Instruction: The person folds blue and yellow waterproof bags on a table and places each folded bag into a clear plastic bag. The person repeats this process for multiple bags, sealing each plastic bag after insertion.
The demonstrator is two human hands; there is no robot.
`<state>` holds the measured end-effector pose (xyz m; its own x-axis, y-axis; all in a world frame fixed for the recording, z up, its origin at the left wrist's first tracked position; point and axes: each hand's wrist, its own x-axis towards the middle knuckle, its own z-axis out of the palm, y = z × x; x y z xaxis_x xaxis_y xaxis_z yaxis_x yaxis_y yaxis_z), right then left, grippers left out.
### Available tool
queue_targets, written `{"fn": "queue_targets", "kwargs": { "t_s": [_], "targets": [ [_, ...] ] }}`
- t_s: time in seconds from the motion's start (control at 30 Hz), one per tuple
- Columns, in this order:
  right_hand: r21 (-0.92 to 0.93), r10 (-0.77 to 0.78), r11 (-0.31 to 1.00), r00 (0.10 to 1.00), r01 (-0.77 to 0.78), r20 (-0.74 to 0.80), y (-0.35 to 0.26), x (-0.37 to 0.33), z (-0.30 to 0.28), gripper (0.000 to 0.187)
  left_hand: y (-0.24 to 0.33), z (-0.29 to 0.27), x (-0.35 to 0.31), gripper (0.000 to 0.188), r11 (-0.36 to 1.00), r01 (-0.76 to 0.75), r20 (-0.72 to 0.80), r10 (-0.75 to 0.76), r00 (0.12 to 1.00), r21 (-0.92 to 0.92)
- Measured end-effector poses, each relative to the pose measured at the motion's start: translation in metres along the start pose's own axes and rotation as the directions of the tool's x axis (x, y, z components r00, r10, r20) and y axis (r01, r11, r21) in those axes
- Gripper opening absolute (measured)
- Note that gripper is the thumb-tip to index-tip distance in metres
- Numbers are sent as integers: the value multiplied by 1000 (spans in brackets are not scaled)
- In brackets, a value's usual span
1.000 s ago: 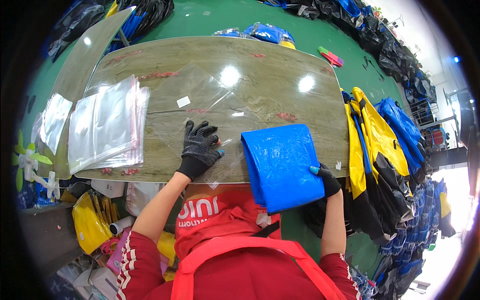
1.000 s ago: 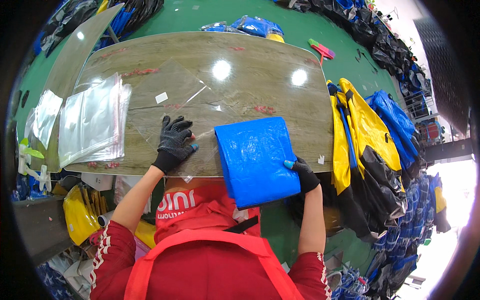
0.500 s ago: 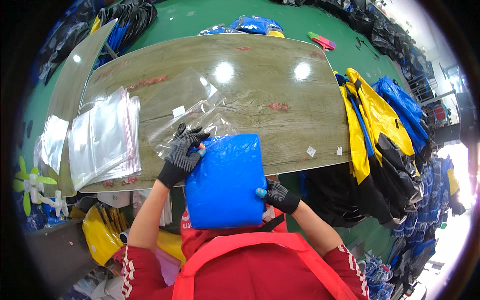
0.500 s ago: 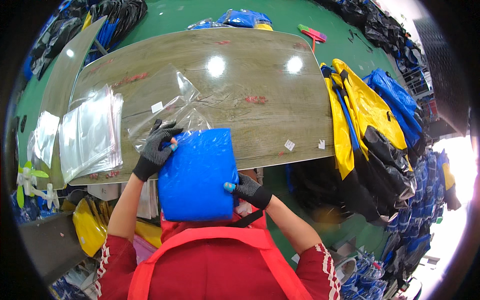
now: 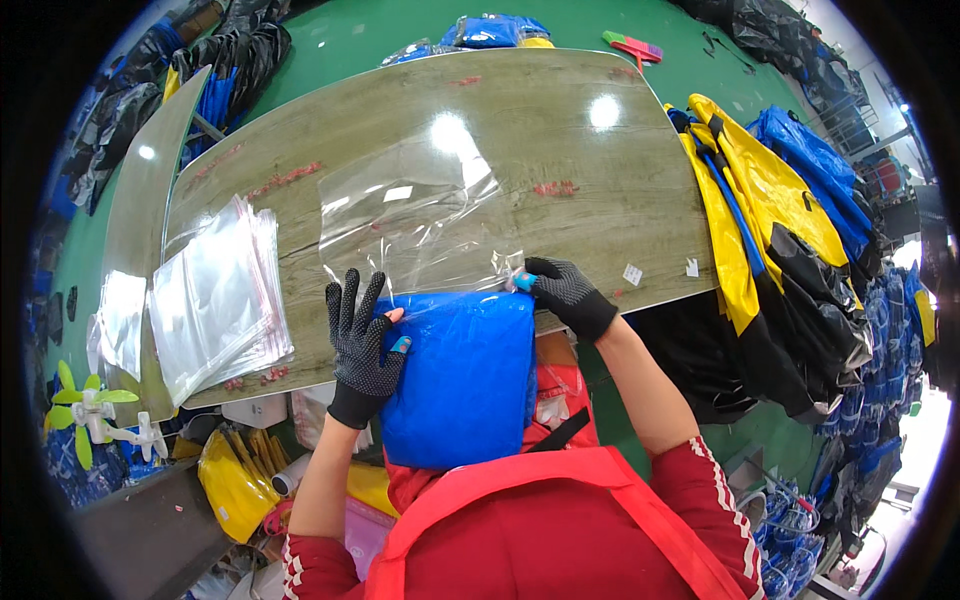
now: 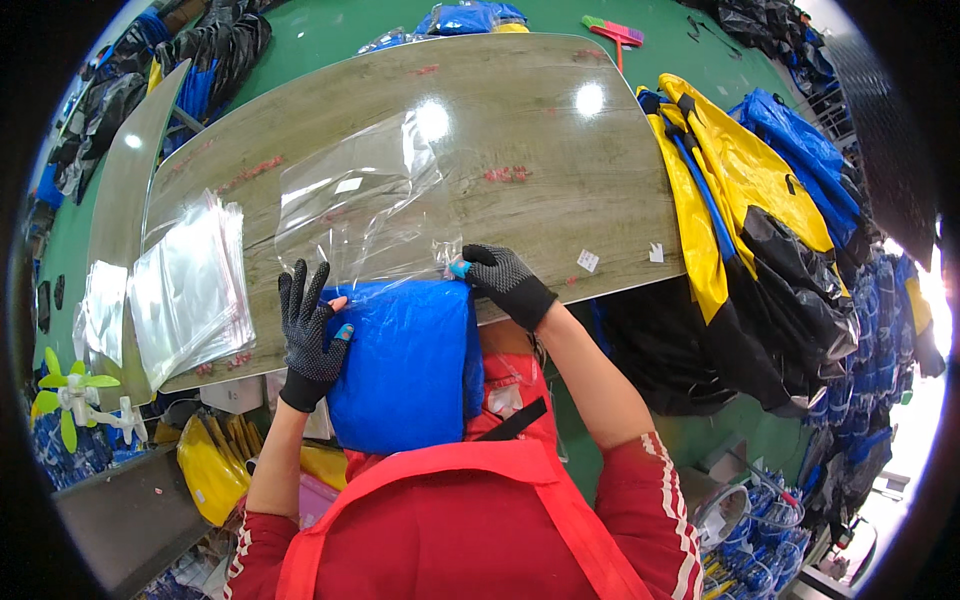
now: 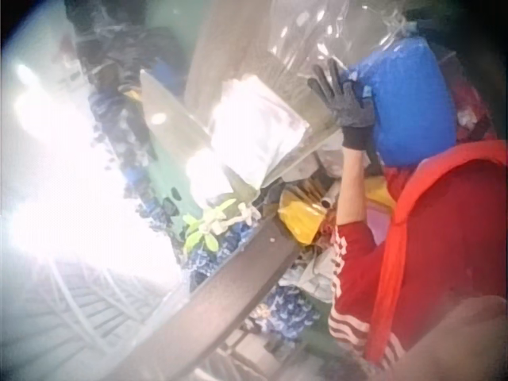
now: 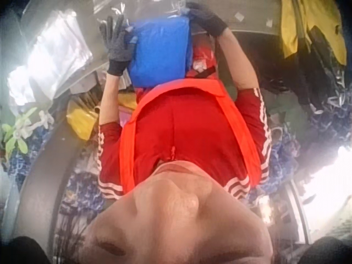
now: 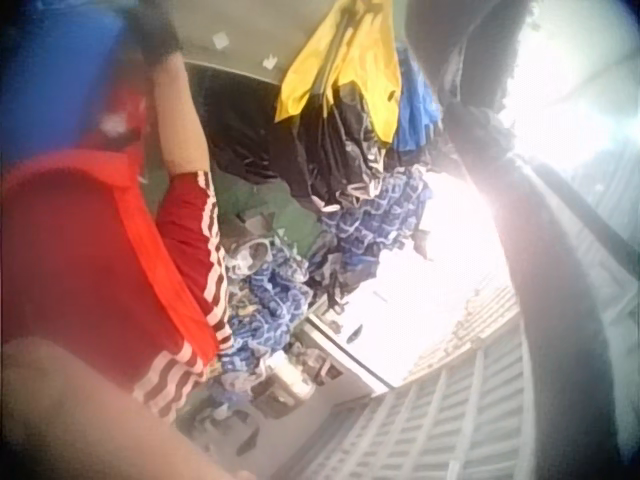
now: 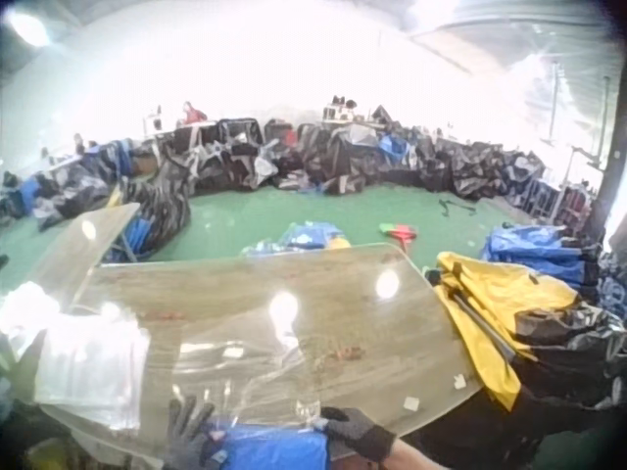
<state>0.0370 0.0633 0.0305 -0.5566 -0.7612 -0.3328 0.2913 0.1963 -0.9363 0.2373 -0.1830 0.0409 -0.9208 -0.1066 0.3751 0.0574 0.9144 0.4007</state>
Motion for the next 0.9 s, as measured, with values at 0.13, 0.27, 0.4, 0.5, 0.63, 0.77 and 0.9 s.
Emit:
{"fn": "queue_targets", "kwargs": {
  "t_s": [0.13, 0.27, 0.4, 0.5, 0.63, 0.77, 0.9],
  "targets": [
    [33, 47, 998, 999, -47, 1, 0, -35, 0, 34, 0, 9, -4, 41, 1000, 7, -5, -7, 1000, -28],
    [5, 128, 992, 988, -128, -89, 11, -30, -3, 32, 2, 24, -10, 42, 998, 59, 18, -60, 998, 37],
    [-199, -45, 980, 955, -15, -293, 34, -24, 5, 37, 4, 39, -19, 50, 937, 292, -185, -327, 927, -194],
    [-542, -399, 830, 819, 132, -412, 57, -54, 32, 38, 1, 38, -24, 63, 638, 437, -187, -675, 713, -634],
    [-776, -499, 618, 825, 125, -265, 79, -110, 49, 12, -3, 19, -31, 65, 24, 559, 430, -612, 664, -829],
    [-854, -334, 519, 925, 21, -181, 67, -110, 24, 15, 3, 15, -43, 61, 36, 729, 599, -542, 590, -684],
    [-32, -159, 987, 895, 160, -417, 45, -89, 41, 66, 21, 33, -63, 74, 162, 613, 456, -529, 715, -773]
  ]
}}
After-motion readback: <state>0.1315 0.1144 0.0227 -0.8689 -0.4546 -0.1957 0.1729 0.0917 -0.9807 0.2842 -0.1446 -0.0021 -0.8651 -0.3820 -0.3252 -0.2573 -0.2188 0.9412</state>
